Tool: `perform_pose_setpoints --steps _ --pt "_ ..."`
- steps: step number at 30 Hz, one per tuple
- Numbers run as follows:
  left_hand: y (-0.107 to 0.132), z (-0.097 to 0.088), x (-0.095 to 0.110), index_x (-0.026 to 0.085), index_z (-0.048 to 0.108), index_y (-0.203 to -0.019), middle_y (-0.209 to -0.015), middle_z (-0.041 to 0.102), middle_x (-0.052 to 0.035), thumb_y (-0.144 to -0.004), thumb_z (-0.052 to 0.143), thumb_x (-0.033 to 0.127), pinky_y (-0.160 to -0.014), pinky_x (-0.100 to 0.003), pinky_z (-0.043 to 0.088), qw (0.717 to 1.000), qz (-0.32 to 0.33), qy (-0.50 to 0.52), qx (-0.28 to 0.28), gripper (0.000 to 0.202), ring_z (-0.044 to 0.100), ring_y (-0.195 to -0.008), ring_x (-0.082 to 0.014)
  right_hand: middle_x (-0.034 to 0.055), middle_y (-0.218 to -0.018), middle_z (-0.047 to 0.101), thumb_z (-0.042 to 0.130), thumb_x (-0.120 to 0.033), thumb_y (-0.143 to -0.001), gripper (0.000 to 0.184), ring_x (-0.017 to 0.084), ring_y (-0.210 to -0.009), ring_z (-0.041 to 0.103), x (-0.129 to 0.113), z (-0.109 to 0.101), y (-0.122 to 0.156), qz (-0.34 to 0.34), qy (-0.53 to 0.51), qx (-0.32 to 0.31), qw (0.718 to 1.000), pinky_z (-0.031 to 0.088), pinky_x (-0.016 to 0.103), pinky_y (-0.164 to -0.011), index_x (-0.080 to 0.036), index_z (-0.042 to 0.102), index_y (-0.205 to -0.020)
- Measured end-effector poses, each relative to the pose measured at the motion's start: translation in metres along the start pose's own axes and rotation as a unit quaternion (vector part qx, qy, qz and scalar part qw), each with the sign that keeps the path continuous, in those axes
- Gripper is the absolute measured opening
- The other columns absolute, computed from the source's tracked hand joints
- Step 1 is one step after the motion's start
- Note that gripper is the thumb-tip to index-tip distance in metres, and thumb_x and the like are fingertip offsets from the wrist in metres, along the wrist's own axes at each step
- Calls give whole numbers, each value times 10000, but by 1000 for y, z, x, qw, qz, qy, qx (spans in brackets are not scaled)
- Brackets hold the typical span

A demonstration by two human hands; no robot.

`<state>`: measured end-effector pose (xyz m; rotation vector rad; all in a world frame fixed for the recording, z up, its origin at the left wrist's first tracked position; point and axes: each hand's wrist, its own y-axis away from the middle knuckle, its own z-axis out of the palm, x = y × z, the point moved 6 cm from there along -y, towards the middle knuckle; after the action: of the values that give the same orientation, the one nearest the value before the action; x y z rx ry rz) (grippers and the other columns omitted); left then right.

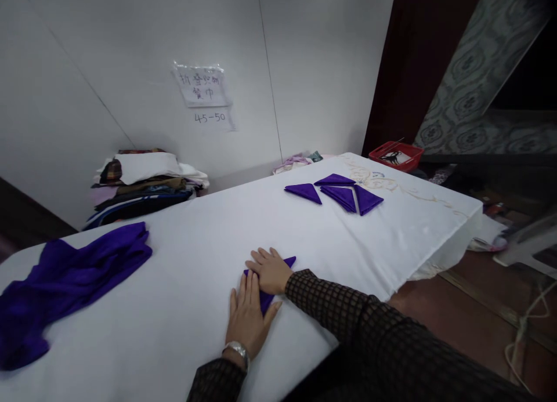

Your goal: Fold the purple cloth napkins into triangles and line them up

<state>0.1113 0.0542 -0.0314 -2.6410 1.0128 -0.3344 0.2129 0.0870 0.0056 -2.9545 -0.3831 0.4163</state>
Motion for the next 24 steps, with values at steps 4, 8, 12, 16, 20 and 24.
perform_pose_setpoints --steps 4,8,12,16,20,24 --pt "12 -1 0 70 80 -1484 -1479 325 -205 -865 388 569 -1087 -560 242 999 22 -22 11 852 217 -1400 -313 120 -1496 315 374 -373 -932 476 280 -1377 222 1 2 -1 2 -5 -13 1000 169 532 -1089 -197 410 -1373" --pt "22 -4 3 80 70 -1486 -1496 294 -194 -866 396 558 -1082 -554 249 998 46 -35 -4 847 205 -1406 -298 129 -1485 335 330 -465 -947 511 292 -1369 245 1 2 -1 5 -14 -9 1000 177 532 -1087 -190 425 -1367" --pt "35 -6 4 99 197 -1472 -1477 342 -179 -853 410 574 -1080 -547 256 997 64 -39 -19 809 238 -1395 -303 128 -1476 355 297 -556 -938 571 295 -1367 250 1 1 -1 9 -23 -3 1000 183 532 -1084 -196 442 -1356" --pt "54 -9 3 122 263 -1457 -1450 398 -157 -848 419 574 -1086 -509 269 996 73 -41 -34 774 296 -1373 -288 130 -1477 353 289 -611 -921 625 301 -1367 252 2 2 -2 13 -28 -7 1000 181 533 -1085 -195 442 -1360" --pt "74 -16 8 138 255 -1461 -1452 398 -144 -853 425 558 -1071 -486 295 994 90 -63 -23 758 360 -1341 -280 125 -1479 353 272 -614 -923 628 301 -1368 252 2 2 -2 14 -28 -12 999 183 533 -1085 -202 439 -1366" --pt "90 -28 15 139 178 -1482 -1439 417 -143 -846 433 582 -1048 -478 315 989 116 -89 13 816 403 -1313 -281 132 -1484 344 266 -615 -924 644 308 -1375 236 3 4 -2 13 -30 -18 999 171 536 -1087 -187 429 -1378"
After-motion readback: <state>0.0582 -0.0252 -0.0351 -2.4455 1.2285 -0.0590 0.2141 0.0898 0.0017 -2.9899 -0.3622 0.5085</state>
